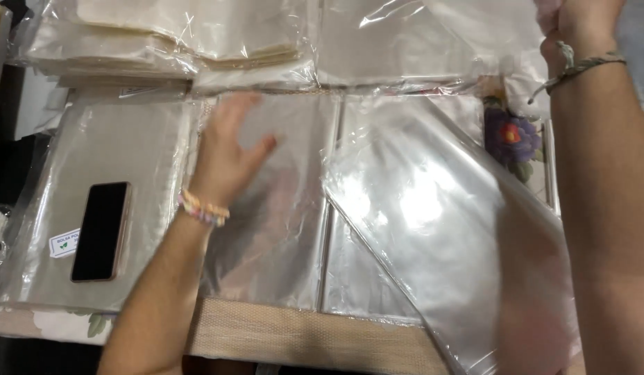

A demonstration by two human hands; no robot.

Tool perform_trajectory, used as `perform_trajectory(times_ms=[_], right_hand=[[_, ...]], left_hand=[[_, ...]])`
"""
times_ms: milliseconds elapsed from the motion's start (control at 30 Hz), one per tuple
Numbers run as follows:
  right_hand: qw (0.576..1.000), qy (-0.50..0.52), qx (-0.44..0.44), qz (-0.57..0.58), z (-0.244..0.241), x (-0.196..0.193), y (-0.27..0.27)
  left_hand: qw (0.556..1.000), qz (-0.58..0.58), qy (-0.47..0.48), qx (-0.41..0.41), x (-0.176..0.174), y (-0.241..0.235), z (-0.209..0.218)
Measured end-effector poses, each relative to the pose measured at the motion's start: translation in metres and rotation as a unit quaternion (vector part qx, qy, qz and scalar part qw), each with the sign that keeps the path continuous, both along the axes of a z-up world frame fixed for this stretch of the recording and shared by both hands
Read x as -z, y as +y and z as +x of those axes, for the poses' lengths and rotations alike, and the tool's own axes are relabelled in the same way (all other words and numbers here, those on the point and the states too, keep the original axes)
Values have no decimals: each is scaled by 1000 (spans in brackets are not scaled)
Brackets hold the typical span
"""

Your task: The person organizes and stacks clear plastic sheets on a table. They pick up individual sheets, align them, and place them into a neat pile while occasionally smoothing the plastic.

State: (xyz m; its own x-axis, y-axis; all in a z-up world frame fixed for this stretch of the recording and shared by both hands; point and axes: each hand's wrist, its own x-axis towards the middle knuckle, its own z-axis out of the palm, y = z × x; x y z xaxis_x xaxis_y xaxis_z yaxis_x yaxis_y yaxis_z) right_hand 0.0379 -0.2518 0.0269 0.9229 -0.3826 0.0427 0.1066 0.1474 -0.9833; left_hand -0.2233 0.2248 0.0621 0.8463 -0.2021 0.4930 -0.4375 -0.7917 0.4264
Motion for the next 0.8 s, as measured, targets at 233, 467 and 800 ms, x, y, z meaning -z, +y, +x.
perform_trajectory(times_ms=[233,467,800], right_hand=[[993,117,-8,28,-4,29,32],[899,111,-85,-415,-112,-2,5],[898,167,-4,-406,-427,-38,-19]], left_hand=[[946,-10,325,-13,35,-3,-82],[965,-60,239,92,24,-28,-23],[902,105,419,-18,36,-143,92]])
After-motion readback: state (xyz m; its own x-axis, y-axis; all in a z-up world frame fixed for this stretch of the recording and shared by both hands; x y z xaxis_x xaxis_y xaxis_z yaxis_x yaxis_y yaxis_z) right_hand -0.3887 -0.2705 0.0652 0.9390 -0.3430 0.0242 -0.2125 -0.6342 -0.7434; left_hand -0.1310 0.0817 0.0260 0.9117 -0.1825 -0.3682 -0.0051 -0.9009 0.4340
